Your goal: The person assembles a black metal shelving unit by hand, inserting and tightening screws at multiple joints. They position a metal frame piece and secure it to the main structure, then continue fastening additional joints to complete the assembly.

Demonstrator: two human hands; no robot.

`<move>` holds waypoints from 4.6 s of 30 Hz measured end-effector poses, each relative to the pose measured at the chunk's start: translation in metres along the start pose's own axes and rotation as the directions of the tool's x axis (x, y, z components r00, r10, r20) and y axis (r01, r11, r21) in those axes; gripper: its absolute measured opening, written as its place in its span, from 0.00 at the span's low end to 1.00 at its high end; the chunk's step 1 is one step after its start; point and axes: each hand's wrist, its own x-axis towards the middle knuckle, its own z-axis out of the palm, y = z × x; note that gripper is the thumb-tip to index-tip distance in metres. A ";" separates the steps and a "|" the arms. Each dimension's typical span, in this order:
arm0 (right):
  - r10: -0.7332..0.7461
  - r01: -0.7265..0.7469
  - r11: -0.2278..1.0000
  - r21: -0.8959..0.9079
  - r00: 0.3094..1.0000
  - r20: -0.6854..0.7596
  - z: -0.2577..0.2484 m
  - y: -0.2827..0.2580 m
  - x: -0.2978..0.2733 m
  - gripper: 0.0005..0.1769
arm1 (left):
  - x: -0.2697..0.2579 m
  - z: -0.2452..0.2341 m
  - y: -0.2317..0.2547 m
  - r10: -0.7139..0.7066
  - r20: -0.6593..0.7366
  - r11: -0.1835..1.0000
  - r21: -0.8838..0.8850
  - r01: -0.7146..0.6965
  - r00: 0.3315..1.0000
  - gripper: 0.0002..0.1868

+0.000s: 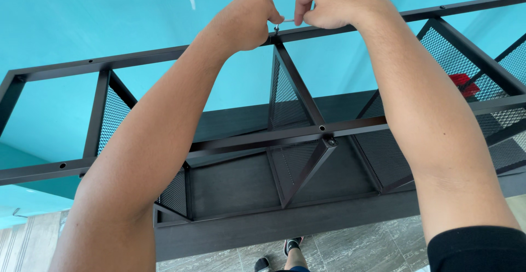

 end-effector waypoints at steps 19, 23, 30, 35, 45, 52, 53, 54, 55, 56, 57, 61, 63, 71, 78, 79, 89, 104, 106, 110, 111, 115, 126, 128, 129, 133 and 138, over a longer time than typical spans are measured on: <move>-0.076 0.049 0.955 0.291 0.994 0.081 0.013 -0.003 0.008 0.29 | -0.001 -0.003 -0.007 0.043 -0.089 0.998 0.046 -0.039 0.995 0.23; -0.018 0.012 0.987 0.159 0.999 0.035 0.013 -0.003 0.007 0.29 | -0.001 -0.004 -0.005 0.035 -0.087 0.998 0.060 -0.030 0.996 0.22; -0.157 0.145 0.961 0.236 0.987 0.030 -0.014 -0.005 -0.007 0.17 | 0.003 -0.003 -0.007 0.058 -0.085 0.998 0.008 -0.057 0.995 0.21; -0.225 0.182 0.952 0.246 0.961 0.159 -0.013 -0.027 -0.010 0.31 | 0.008 0.000 -0.009 -0.146 0.049 0.988 0.048 0.144 0.988 0.02; -0.182 0.152 0.961 0.231 0.976 0.116 -0.013 -0.033 -0.013 0.13 | 0.003 -0.005 -0.008 -0.056 -0.041 0.997 -0.053 0.054 0.998 0.13; -0.137 0.142 0.979 0.146 0.990 -0.041 0.002 -0.015 0.000 0.11 | 0.002 0.000 -0.004 -0.043 -0.003 0.999 0.012 0.043 0.999 0.26; -0.178 0.187 0.967 0.171 0.982 -0.069 0.005 -0.010 0.003 0.11 | 0.003 0.001 -0.003 -0.085 0.039 0.996 0.010 0.085 0.996 0.27; -0.177 0.193 0.959 0.205 0.980 -0.096 0.009 -0.006 0.007 0.11 | 0.002 0.002 -0.003 -0.054 0.010 0.998 0.017 0.054 0.999 0.28; -0.175 0.200 0.950 0.239 0.977 -0.124 0.014 -0.002 0.010 0.11 | 0.002 0.003 -0.002 -0.022 -0.020 0.999 0.024 0.023 1.000 0.28; -0.172 0.209 0.940 0.271 0.973 -0.153 0.018 0.001 0.013 0.11 | 0.002 0.004 -0.002 0.011 -0.050 0.999 0.034 -0.009 0.999 0.29; -0.181 0.224 0.940 0.259 0.967 -0.178 0.022 0.002 0.017 0.11 | 0.002 0.003 -0.002 0.020 -0.050 0.999 0.032 -0.018 0.999 0.28; -0.194 0.246 0.940 0.236 0.955 -0.224 0.034 0.004 0.023 0.10 | 0.001 0.003 -0.003 -0.062 -0.004 0.998 0.027 0.062 0.998 0.30; -0.185 0.234 0.947 0.219 0.957 -0.222 0.035 0.001 0.023 0.10 | 0.001 0.001 -0.004 -0.099 -0.003 0.994 0.046 0.099 0.995 0.28; -0.180 0.203 0.959 0.198 0.975 -0.128 0.027 -0.013 0.016 0.09 | -0.001 0.007 -0.021 -0.052 -0.003 0.973 0.225 0.051 0.999 0.09; -0.227 0.253 0.958 0.135 0.956 -0.186 0.030 -0.013 0.017 0.10 | -0.001 0.006 -0.022 -0.066 0.046 0.977 0.204 0.056 0.997 0.08; -0.226 0.250 0.961 0.120 0.957 -0.182 0.031 -0.014 0.017 0.09 | -0.001 0.005 -0.021 -0.081 0.058 0.979 0.194 0.068 0.995 0.08; -0.275 0.298 0.951 0.080 0.936 -0.218 0.018 -0.011 0.016 0.07 | -0.003 0.002 -0.018 -0.113 0.081 0.979 0.178 0.098 0.990 0.09; -0.269 0.296 0.954 0.054 0.918 -0.291 -0.020 -0.015 0.009 0.08 | -0.006 -0.047 0.043 -0.421 0.491 0.886 0.403 0.230 0.763 0.15; -0.278 0.301 0.953 0.040 0.918 -0.281 -0.026 -0.014 0.007 0.09 | -0.017 -0.048 0.047 -0.415 0.492 0.897 0.359 0.256 0.765 0.21; -0.250 0.263 0.964 0.036 0.944 -0.214 -0.037 -0.016 -0.001 0.10 | -0.037 -0.043 0.046 -0.347 0.493 0.926 0.318 0.206 0.798 0.24; -0.249 0.257 0.966 0.015 0.947 -0.203 -0.040 -0.019 -0.002 0.10 | -0.040 -0.042 0.046 -0.367 0.483 0.921 0.312 0.235 0.795 0.25; -0.251 0.251 0.968 -0.023 0.947 -0.201 -0.047 -0.028 -0.020 0.11 | -0.057 -0.041 0.053 -0.413 0.465 0.906 0.295 0.302 0.783 0.25; -0.364 0.507 0.858 0.086 0.716 -0.595 -0.063 -0.033 -0.170 0.06 | -0.123 -0.094 0.130 0.072 -0.116 0.997 0.041 -0.068 0.991 0.18; -0.399 0.562 0.826 0.046 0.640 -0.657 -0.063 -0.035 -0.205 0.07 | -0.145 -0.102 0.163 0.155 -0.292 0.982 -0.063 -0.181 0.944 0.16; -0.369 0.555 0.829 0.073 0.640 -0.674 -0.058 -0.038 -0.220 0.08 | -0.155 -0.104 0.180 0.140 -0.306 0.975 -0.121 -0.184 0.942 0.15; -0.128 0.507 0.797 0.330 0.674 -0.727 -0.026 -0.042 -0.275 0.09 | -0.184 -0.087 0.232 0.057 -0.360 0.918 -0.348 -0.190 0.931 0.12; 0.222 0.408 0.675 0.616 0.683 -0.696 0.040 -0.032 -0.338 0.11 | -0.201 -0.010 0.280 -0.169 -0.317 0.696 -0.708 -0.115 0.933 0.17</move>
